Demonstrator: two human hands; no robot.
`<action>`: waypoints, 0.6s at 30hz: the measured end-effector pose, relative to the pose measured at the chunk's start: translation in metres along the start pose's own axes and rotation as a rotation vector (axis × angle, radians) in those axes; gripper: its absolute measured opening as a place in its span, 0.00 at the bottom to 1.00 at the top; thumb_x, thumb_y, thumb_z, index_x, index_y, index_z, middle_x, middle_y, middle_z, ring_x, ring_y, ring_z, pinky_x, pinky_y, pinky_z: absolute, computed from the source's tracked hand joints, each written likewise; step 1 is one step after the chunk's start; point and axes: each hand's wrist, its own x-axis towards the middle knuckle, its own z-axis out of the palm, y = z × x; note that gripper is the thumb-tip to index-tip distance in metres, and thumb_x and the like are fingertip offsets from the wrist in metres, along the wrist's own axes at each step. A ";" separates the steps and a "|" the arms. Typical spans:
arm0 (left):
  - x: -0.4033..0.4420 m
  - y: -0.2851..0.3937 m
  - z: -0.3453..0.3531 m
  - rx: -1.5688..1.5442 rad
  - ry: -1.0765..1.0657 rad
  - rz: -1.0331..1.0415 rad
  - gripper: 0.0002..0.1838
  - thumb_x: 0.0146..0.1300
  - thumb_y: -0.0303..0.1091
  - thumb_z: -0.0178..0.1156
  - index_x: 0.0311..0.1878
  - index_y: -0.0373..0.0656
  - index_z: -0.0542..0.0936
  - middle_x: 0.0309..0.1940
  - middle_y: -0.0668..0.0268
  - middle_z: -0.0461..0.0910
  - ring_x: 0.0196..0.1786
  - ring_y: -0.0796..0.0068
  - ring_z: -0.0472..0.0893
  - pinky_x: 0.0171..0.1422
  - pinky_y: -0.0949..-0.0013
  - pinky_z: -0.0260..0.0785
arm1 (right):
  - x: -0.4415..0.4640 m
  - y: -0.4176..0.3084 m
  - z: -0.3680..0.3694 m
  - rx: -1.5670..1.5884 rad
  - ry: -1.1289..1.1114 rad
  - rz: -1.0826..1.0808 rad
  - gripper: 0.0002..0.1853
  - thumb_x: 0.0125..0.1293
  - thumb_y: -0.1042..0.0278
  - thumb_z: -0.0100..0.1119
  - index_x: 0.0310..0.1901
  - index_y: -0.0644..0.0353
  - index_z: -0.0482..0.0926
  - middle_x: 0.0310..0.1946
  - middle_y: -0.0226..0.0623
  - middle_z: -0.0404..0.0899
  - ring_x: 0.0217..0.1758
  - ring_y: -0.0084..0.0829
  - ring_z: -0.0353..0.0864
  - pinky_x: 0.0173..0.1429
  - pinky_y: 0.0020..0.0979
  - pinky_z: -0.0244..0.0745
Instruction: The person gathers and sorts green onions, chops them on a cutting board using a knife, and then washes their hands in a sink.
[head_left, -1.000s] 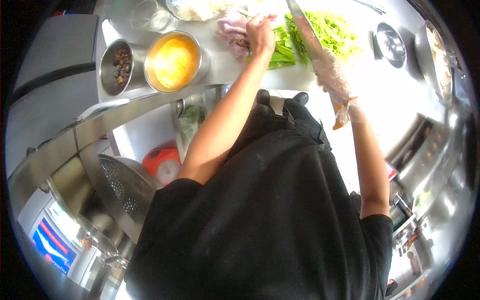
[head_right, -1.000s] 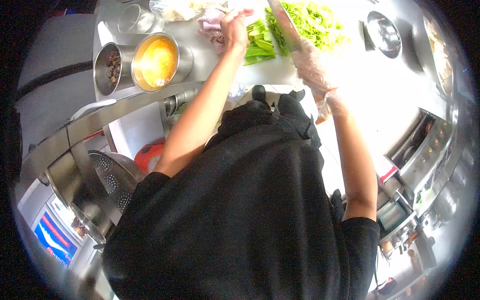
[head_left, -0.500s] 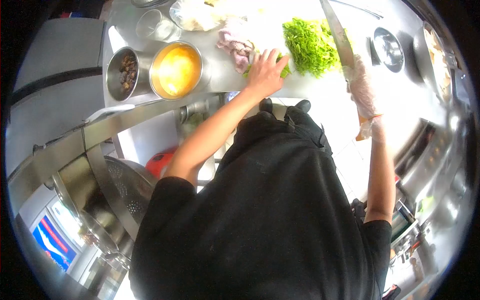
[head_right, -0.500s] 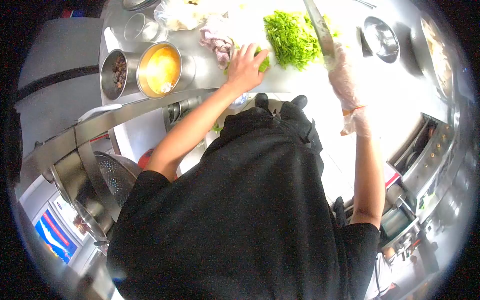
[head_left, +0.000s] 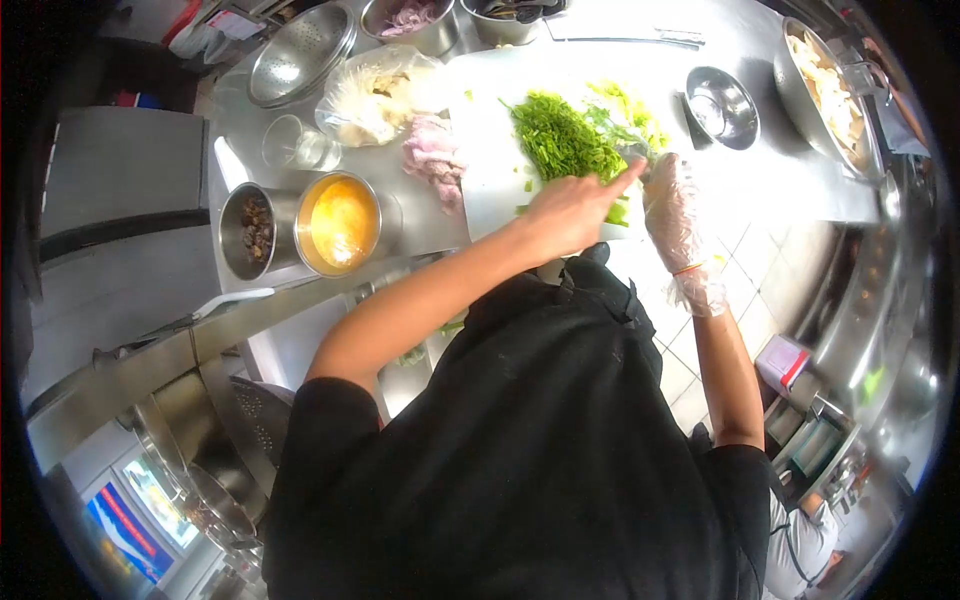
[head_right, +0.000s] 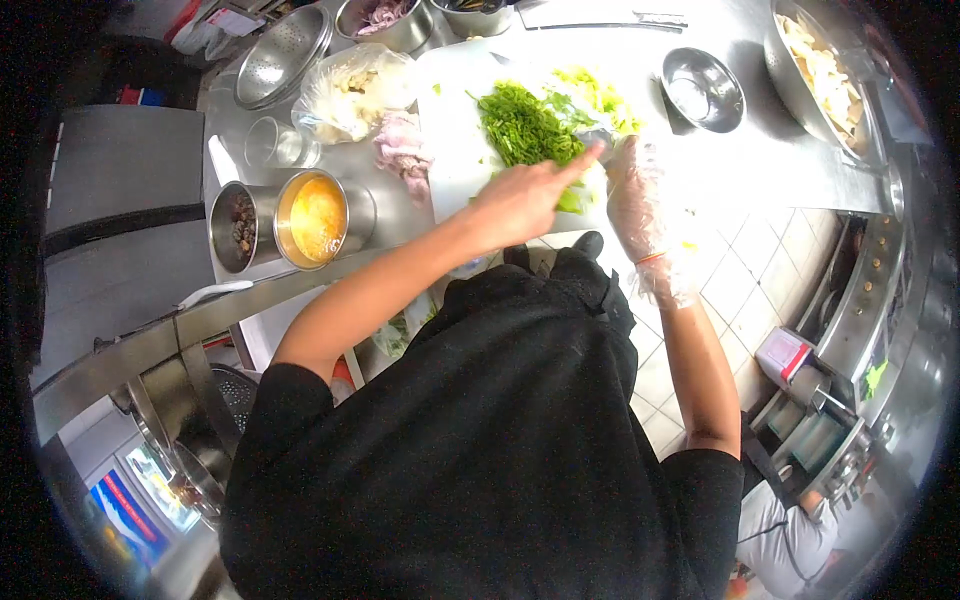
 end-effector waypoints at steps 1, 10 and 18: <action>0.005 0.003 0.003 0.008 -0.001 -0.003 0.46 0.53 0.21 0.55 0.77 0.54 0.53 0.38 0.45 0.79 0.32 0.56 0.83 0.37 0.58 0.78 | 0.000 -0.004 0.000 0.089 0.009 0.022 0.08 0.59 0.81 0.53 0.41 0.64 0.70 0.33 0.52 0.71 0.36 0.51 0.71 0.40 0.45 0.68; 0.031 -0.045 -0.008 0.292 -0.078 -0.125 0.50 0.51 0.20 0.58 0.77 0.47 0.48 0.27 0.51 0.81 0.30 0.55 0.83 0.35 0.54 0.77 | -0.024 -0.021 -0.064 0.076 -0.169 0.186 0.06 0.61 0.80 0.52 0.39 0.63 0.70 0.31 0.50 0.71 0.36 0.50 0.72 0.40 0.44 0.68; 0.008 -0.091 -0.024 0.202 -0.031 -0.348 0.48 0.54 0.20 0.56 0.78 0.58 0.49 0.40 0.47 0.81 0.42 0.52 0.82 0.49 0.54 0.75 | -0.060 0.031 -0.108 -1.021 -0.468 -0.149 0.08 0.65 0.75 0.53 0.46 0.64 0.73 0.27 0.38 0.72 0.31 0.33 0.77 0.33 0.33 0.72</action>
